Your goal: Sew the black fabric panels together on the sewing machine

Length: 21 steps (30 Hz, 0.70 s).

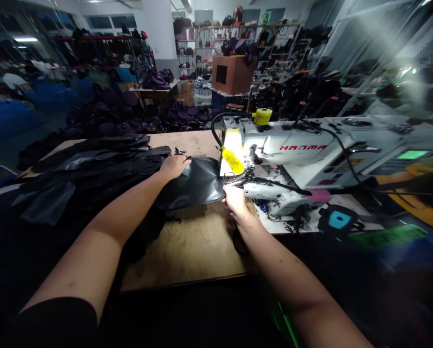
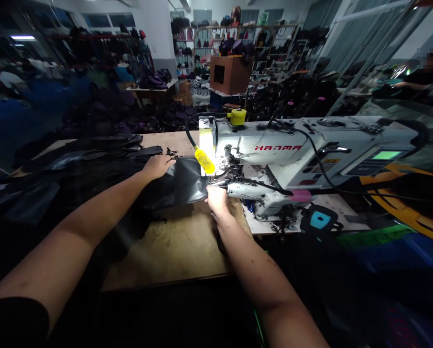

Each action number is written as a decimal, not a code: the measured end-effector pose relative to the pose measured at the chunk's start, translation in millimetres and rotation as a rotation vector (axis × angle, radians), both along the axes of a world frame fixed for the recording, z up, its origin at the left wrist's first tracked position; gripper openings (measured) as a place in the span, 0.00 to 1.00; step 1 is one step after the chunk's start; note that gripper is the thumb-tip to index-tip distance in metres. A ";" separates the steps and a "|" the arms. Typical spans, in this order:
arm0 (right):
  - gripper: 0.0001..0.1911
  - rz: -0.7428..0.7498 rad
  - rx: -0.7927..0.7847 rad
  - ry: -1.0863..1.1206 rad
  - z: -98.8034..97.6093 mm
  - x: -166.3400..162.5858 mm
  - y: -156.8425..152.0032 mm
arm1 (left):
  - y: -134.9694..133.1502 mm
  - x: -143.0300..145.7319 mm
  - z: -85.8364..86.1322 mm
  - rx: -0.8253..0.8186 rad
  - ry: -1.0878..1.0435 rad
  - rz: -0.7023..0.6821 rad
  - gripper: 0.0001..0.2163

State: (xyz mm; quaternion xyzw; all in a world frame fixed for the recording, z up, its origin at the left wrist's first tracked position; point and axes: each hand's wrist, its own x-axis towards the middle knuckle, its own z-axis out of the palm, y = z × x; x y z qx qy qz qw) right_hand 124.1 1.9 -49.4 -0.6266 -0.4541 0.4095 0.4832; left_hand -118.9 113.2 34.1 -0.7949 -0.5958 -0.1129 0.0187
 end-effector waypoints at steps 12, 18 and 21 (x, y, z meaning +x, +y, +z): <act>0.13 -0.023 -0.006 -0.059 -13.7 9.9 -23.9 | -68.5 -34.5 27.0 -0.178 -0.155 0.032 0.19; 0.08 0.300 -0.057 -0.725 -58.1 56.3 -87.8 | -95.8 -40.1 -8.0 -0.051 -0.382 0.166 0.19; 0.26 0.354 -0.095 -0.983 -79.3 68.6 -118.2 | -105.2 -50.3 -18.9 -0.041 -0.445 0.197 0.19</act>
